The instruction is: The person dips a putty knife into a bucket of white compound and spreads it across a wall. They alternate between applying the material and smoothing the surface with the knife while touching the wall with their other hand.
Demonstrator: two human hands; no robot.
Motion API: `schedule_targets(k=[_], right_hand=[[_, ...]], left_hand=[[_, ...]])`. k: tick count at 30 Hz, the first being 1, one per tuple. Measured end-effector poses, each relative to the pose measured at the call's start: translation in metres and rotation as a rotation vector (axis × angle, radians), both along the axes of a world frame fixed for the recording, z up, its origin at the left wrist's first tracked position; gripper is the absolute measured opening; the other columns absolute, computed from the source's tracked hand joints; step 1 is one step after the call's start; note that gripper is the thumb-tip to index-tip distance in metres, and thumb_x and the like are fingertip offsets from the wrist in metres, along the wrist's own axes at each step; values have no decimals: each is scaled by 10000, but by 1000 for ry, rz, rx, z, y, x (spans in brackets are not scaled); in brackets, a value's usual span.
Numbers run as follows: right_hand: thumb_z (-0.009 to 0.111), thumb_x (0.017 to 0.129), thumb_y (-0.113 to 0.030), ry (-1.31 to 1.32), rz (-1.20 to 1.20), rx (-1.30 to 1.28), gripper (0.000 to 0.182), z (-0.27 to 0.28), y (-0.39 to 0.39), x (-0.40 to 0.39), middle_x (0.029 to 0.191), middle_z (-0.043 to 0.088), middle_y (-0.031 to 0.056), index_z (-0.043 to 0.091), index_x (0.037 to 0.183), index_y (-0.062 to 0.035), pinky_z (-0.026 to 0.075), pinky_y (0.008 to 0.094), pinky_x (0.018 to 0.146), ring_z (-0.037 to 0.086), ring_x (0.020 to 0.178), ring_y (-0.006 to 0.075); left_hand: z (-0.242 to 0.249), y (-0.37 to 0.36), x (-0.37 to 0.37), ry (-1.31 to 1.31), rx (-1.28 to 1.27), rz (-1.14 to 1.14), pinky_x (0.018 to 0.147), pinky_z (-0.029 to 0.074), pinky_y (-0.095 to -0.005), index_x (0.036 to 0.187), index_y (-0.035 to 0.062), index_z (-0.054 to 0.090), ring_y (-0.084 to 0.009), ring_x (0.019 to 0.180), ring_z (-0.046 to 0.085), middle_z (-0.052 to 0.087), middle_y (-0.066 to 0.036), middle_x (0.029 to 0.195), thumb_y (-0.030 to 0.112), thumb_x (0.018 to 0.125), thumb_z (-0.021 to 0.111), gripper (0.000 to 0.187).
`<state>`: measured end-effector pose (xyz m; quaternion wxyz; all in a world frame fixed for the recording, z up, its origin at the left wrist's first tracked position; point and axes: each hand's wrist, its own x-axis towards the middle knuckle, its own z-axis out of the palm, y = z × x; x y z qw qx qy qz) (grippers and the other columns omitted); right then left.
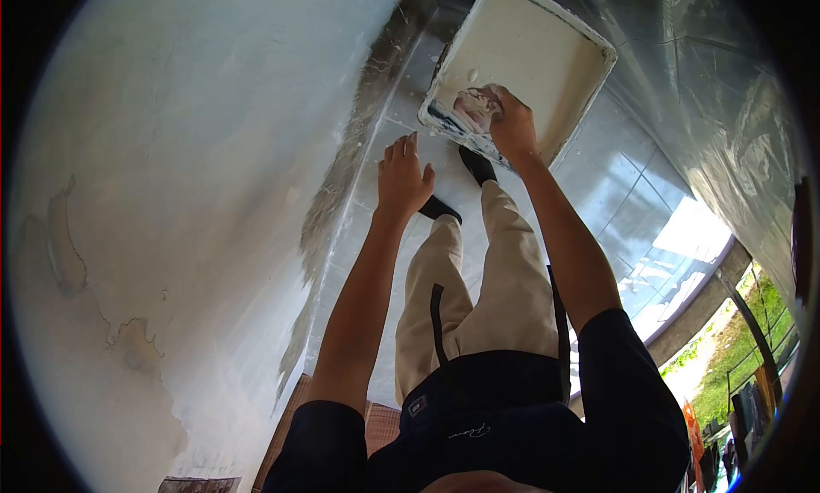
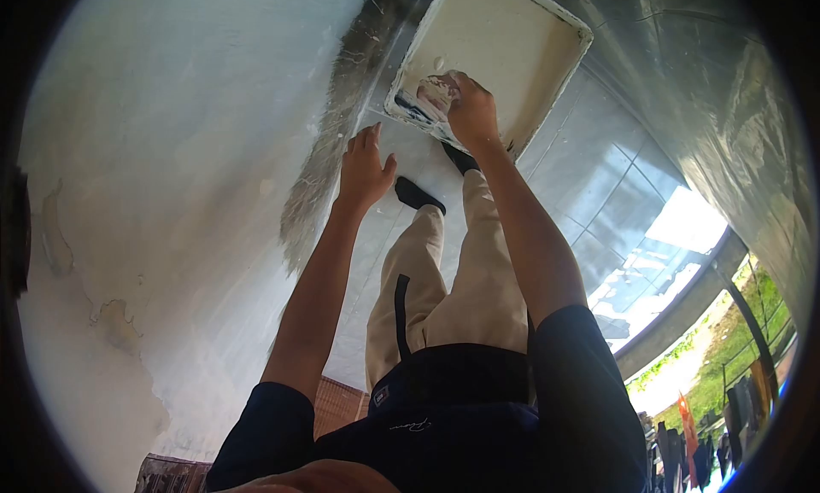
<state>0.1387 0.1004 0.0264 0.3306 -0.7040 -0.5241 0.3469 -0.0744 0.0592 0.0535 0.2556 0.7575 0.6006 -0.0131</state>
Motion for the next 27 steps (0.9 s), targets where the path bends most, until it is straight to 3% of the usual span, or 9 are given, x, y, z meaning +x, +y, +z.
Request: schedule_targets(k=[8, 10, 18, 24, 27], right_hand=[[525, 818, 55, -54, 168, 46, 319, -27, 17, -26, 1031, 642, 240, 583, 1126, -1, 507, 428, 828, 614, 966, 413], [540, 713, 94, -24, 165, 128, 309, -31, 18, -31, 928, 630, 252, 565, 1014, 27, 495, 479, 809, 614, 910, 420], [543, 728, 101, -128, 264, 77, 351, -33, 19, -40, 975, 641, 235, 569, 1067, 14, 506, 445, 812, 614, 930, 416], [546, 739, 94, -115, 332, 77, 303, -29, 25, -37, 919, 633, 260, 584, 1030, 19, 505, 448, 782, 613, 902, 429], [552, 756, 82, -112, 364, 104, 281, -30, 28, -37, 899, 630, 265, 586, 1027, 16, 505, 449, 764, 610, 886, 438]], left_hand=[[-32, -7, -1, -190, -137, 226, 1003, 398, -467, 1379, -58, 346, -402, 1207, 453, 467, -245, 1308, 168, 813, 639, 676], [-37, -6, -2, -219, -150, 252, 1009, 392, -464, 1377, -66, 344, -407, 1205, 453, 464, -254, 1307, 166, 815, 636, 674], [-46, 0, -4, -356, -145, 307, 1029, 372, -464, 1365, -95, 350, -429, 1191, 455, 455, -293, 1294, 165, 820, 632, 666], [-58, 3, -3, -411, -166, 358, 1022, 389, -423, 1377, -50, 367, -383, 1209, 481, 476, -262, 1291, 186, 862, 625, 621], [-61, 5, -2, -480, -182, 375, 1020, 378, -454, 1338, -107, 392, -431, 1179, 470, 478, -300, 1264, 182, 829, 629, 631]])
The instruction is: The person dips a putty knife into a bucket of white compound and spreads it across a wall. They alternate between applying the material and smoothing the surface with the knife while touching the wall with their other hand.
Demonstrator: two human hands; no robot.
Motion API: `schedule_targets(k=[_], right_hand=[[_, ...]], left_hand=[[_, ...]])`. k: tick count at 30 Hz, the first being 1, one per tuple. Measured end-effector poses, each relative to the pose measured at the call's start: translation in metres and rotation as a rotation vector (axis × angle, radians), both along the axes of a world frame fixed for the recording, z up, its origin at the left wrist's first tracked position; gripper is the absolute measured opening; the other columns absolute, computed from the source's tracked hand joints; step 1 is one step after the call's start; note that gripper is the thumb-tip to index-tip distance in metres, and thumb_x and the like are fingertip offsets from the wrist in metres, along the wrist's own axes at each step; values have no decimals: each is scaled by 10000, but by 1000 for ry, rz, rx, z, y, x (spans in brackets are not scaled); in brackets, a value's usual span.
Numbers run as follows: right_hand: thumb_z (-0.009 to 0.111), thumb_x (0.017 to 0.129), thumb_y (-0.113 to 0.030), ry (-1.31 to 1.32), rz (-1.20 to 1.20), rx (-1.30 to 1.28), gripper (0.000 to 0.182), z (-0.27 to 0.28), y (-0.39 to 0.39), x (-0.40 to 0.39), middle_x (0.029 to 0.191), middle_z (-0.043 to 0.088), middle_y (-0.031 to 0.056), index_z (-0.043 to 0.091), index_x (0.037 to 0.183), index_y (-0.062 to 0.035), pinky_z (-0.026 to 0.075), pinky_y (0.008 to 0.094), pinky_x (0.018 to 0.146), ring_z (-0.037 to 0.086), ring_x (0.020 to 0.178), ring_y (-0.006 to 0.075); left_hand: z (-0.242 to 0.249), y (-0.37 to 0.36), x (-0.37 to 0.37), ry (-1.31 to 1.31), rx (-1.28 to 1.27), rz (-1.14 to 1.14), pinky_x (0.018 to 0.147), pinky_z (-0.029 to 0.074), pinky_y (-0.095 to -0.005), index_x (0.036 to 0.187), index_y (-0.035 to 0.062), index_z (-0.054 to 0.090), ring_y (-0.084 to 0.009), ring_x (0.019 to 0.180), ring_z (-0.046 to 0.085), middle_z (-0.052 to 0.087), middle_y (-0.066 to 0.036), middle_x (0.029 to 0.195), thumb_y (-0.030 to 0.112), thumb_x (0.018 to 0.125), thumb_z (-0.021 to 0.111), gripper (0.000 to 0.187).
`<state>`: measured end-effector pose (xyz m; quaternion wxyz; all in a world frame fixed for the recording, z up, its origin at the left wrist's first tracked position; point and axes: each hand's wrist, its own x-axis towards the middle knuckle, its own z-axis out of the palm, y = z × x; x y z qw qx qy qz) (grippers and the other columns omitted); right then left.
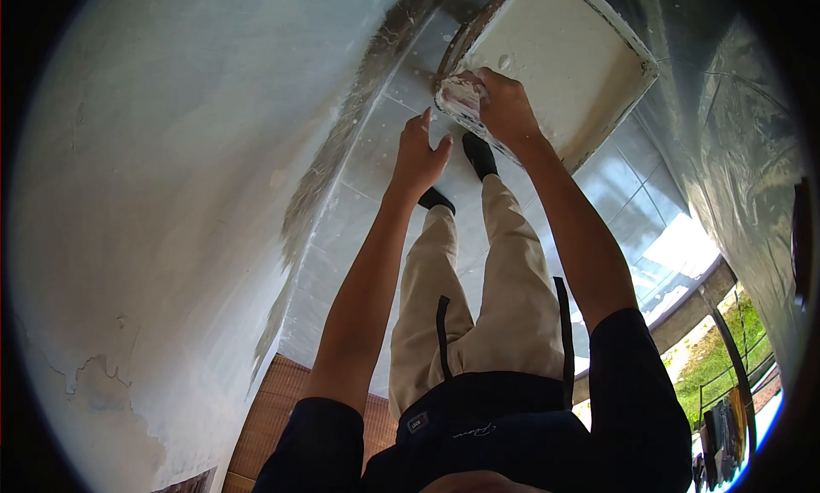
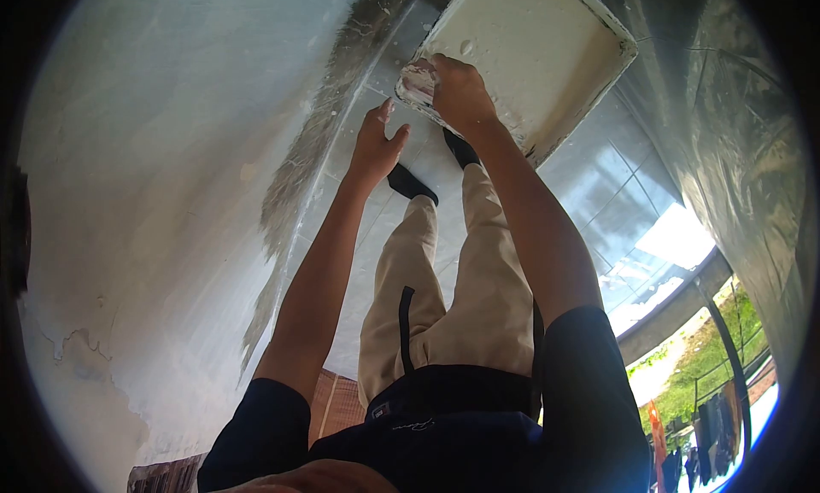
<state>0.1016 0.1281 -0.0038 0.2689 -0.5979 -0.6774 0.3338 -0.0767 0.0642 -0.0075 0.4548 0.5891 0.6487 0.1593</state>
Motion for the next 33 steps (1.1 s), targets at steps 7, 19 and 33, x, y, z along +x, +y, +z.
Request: schedule_targets(k=[7, 19, 33], right_hand=[[570, 793, 35, 62, 40, -98, 255, 6, 1, 12, 932, 629, 276, 577, 1047, 12, 500, 429, 762, 604, 903, 448], [607, 798, -49, 25, -573, -344, 182, 13, -37, 8, 882, 670, 191, 568, 970, -3, 506, 394, 771, 671, 865, 344], [588, 755, -88, 28, -661, -440, 203, 14, -19, -17, 832, 655, 253, 569, 905, 47, 499, 431, 792, 654, 832, 406]], left_hand=[[-3, -1, 2, -39, 60, -4, 1005, 390, -455, 1314, -101, 433, -428, 1160, 489, 511, -298, 1221, 178, 830, 624, 590], [-9, -1, -5, -95, -47, 60, 907, 454, -389, 1359, -16, 427, -349, 1144, 534, 512, -242, 1261, 186, 871, 635, 568], [-25, 1, -10, -6, 16, -18, 808, 504, -355, 1393, 63, 435, -309, 1143, 548, 510, -182, 1295, 199, 883, 641, 567]])
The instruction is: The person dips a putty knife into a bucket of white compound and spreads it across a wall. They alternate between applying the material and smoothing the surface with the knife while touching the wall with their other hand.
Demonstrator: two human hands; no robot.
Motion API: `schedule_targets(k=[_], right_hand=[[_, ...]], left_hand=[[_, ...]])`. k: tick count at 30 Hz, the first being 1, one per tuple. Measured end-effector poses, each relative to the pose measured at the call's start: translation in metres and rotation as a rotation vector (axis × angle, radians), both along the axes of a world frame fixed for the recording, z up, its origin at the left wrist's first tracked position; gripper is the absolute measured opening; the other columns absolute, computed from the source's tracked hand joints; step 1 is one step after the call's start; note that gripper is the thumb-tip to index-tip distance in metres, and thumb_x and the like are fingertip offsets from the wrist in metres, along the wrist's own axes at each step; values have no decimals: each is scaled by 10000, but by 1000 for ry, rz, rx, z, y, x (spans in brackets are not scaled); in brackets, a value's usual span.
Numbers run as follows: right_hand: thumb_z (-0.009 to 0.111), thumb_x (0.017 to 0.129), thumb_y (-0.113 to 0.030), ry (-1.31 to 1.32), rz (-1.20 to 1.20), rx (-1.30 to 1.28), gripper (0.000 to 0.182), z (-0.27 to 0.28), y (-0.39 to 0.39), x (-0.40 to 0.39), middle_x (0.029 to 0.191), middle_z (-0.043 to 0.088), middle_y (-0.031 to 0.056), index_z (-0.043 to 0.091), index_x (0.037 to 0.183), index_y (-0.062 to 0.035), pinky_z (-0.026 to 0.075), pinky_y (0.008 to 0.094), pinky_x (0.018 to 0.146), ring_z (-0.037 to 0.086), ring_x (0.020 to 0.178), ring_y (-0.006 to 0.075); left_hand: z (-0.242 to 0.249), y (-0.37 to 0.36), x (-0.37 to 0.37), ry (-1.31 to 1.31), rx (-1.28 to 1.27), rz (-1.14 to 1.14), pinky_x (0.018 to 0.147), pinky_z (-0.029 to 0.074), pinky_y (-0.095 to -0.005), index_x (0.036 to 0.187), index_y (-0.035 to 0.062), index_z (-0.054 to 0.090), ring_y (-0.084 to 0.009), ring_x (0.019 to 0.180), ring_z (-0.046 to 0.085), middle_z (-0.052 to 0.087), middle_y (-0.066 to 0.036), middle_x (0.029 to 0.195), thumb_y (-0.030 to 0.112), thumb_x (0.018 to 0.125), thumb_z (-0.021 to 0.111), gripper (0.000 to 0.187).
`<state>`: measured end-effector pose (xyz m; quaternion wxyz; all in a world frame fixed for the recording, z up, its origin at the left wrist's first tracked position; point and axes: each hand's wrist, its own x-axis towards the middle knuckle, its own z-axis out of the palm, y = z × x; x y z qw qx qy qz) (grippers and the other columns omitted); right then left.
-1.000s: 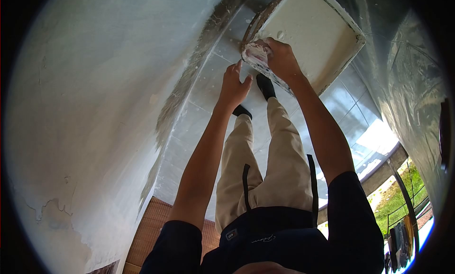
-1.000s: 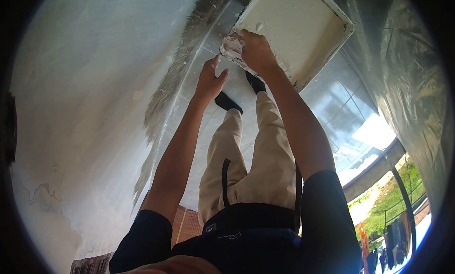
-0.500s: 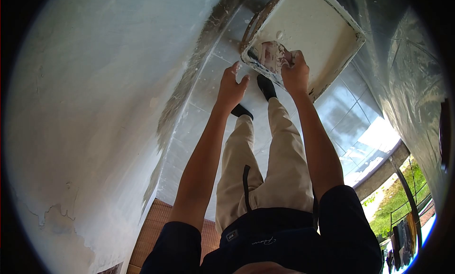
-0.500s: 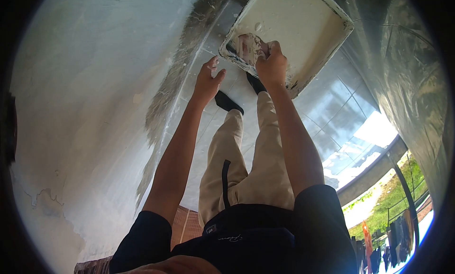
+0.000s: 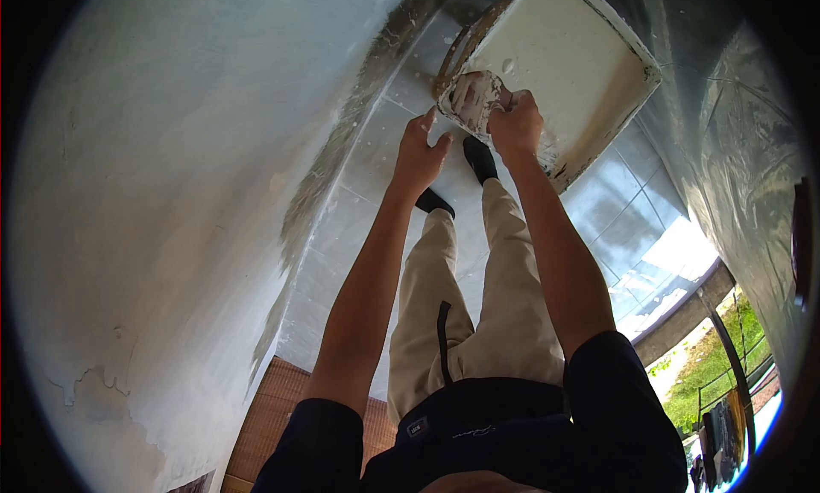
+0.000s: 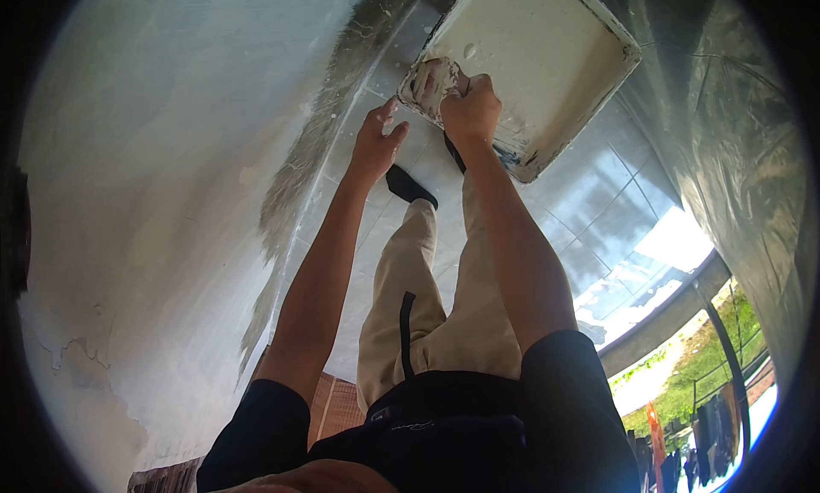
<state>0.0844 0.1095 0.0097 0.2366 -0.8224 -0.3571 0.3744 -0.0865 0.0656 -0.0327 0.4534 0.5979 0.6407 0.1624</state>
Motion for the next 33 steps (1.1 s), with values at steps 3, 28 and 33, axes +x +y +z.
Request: schedule_targets(k=[3, 28, 33], right_hand=[[584, 746, -95, 26, -22, -50, 207, -3, 2, 0, 845, 653, 258, 571, 895, 48, 498, 425, 796, 652, 848, 405], [600, 735, -89, -43, -74, -104, 189, 9, 3, -3, 875, 658, 252, 594, 872, 40, 512, 426, 772, 666, 842, 380], [593, 750, -100, 16, -106, -122, 202, 5, 7, -5, 896, 657, 258, 594, 891, 44, 499, 432, 802, 653, 884, 398]], left_hand=[[-3, -1, 0, -6, 12, 19, 874, 482, -354, 1388, 69, 446, -307, 1137, 543, 519, -176, 1271, 188, 872, 648, 567], [8, -5, 4, -152, -124, 93, 1063, 343, -404, 1449, 3, 329, -405, 1240, 444, 465, -300, 1304, 151, 752, 607, 765], [6, -5, 4, -165, -136, 105, 1055, 353, -412, 1437, -3, 350, -413, 1226, 457, 465, -305, 1305, 160, 752, 611, 751]])
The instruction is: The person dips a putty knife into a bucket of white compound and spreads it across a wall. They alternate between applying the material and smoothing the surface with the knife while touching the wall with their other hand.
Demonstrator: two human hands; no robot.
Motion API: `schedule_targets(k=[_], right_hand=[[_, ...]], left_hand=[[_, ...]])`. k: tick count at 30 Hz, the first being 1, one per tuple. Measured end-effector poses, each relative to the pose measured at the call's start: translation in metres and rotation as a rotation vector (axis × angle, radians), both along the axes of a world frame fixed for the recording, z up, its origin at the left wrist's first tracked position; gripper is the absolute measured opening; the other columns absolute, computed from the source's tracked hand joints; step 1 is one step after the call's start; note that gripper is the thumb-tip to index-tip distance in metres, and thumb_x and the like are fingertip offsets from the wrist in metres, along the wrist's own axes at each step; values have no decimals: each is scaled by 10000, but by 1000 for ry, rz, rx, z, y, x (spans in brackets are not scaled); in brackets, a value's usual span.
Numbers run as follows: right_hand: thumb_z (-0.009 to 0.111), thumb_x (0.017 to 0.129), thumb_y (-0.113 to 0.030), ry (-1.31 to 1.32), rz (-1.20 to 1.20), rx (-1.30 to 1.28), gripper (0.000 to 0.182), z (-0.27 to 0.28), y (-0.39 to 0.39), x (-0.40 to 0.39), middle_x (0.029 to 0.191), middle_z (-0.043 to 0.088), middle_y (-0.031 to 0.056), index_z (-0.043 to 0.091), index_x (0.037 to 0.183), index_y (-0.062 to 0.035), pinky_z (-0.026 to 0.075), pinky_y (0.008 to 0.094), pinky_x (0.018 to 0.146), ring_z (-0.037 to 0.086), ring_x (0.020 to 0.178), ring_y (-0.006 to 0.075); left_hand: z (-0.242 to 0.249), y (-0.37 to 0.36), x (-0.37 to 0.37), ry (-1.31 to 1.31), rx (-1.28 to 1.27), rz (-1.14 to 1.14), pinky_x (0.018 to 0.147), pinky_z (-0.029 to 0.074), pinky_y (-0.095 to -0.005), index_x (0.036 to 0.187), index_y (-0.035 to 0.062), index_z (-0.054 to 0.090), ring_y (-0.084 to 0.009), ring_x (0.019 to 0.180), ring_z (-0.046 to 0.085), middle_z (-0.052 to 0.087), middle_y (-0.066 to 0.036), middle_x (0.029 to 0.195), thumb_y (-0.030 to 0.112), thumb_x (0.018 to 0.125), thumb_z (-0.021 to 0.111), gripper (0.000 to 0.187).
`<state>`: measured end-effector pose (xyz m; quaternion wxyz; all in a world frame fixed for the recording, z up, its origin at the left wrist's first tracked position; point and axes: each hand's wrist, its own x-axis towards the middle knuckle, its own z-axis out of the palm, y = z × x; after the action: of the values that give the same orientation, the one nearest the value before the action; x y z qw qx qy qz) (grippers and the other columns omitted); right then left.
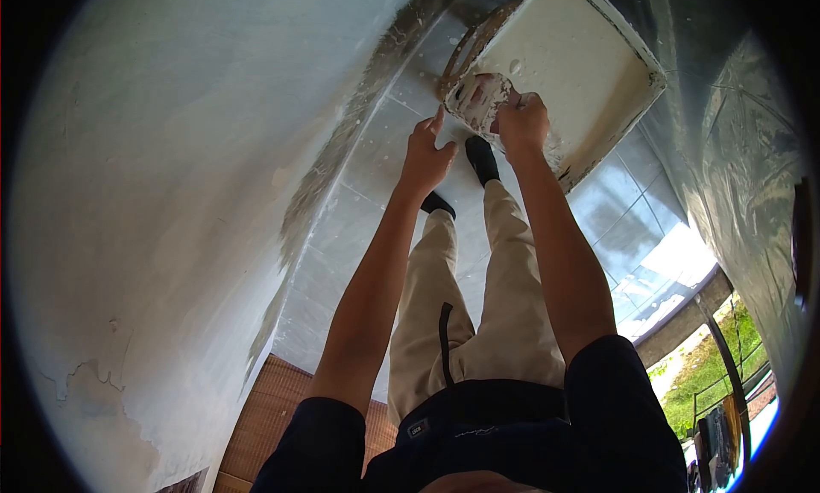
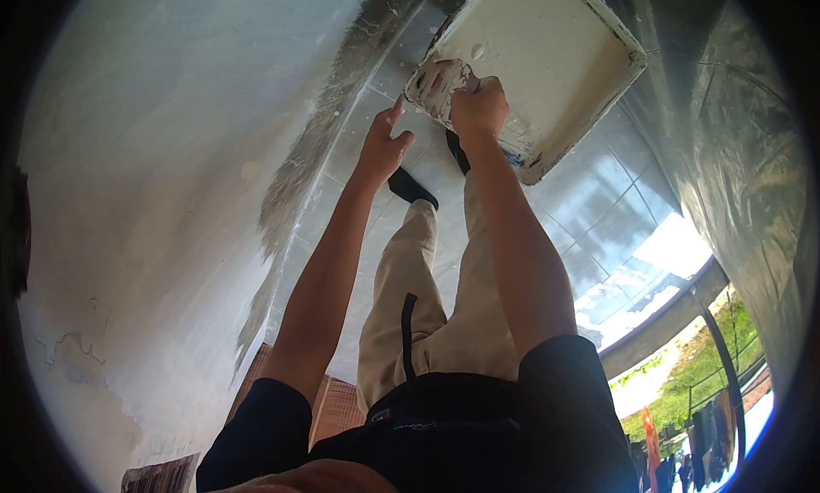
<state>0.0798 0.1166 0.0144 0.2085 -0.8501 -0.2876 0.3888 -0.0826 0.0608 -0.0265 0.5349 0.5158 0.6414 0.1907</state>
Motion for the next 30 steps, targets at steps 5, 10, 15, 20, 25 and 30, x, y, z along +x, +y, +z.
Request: schedule_targets(k=[5, 10, 15, 20, 25, 30], right_hand=[[586, 757, -100, 213, -189, -17, 229, -27, -7, -1, 946, 652, 261, 604, 933, 47, 501, 427, 787, 652, 917, 389], [607, 802, 5, 323, -209, 76, 207, -32, -10, -2, 870, 615, 158, 570, 996, 67, 540, 329, 578, 636, 717, 203], [590, 808, 25, 343, -159, 111, 207, -35, -12, 1, 863, 607, 148, 553, 1008, 61, 560, 318, 567, 632, 698, 201], [585, 814, 38, 394, -182, 118, 182, -34, -10, 3, 878, 606, 151, 552, 991, 62, 567, 320, 586, 631, 706, 203], [591, 824, 46, 495, -242, 139, 193, -27, -12, 2, 927, 598, 153, 537, 1008, 68, 577, 328, 612, 633, 752, 210], [623, 806, 15, 517, -271, 180, 192, -31, -16, 5, 886, 613, 130, 571, 988, 51, 536, 321, 628, 617, 752, 185]], left_hand=[[-2, 2, 3, -53, -1, 35, 1053, 354, -406, 1421, -28, 364, -411, 1229, 456, 471, -307, 1298, 173, 746, 617, 749], [1, 4, 4, -34, -2, 32, 1052, 354, -398, 1418, -35, 363, -411, 1234, 453, 474, -313, 1295, 176, 744, 615, 750], [5, 2, 4, 2, 33, -1, 1051, 356, -399, 1421, -31, 358, -418, 1231, 456, 472, -318, 1297, 175, 746, 614, 751], [7, 4, 2, 9, 19, -1, 1049, 358, -400, 1428, -9, 361, -415, 1227, 462, 481, -311, 1289, 170, 748, 614, 747], [2, 5, -4, 57, 18, -45, 1047, 352, -371, 1442, 50, 371, -348, 1254, 452, 467, -248, 1327, 148, 771, 616, 722], [-2, 5, -7, 52, 48, -29, 1050, 353, -397, 1420, 6, 389, -388, 1225, 466, 495, -275, 1289, 168, 753, 617, 724]])
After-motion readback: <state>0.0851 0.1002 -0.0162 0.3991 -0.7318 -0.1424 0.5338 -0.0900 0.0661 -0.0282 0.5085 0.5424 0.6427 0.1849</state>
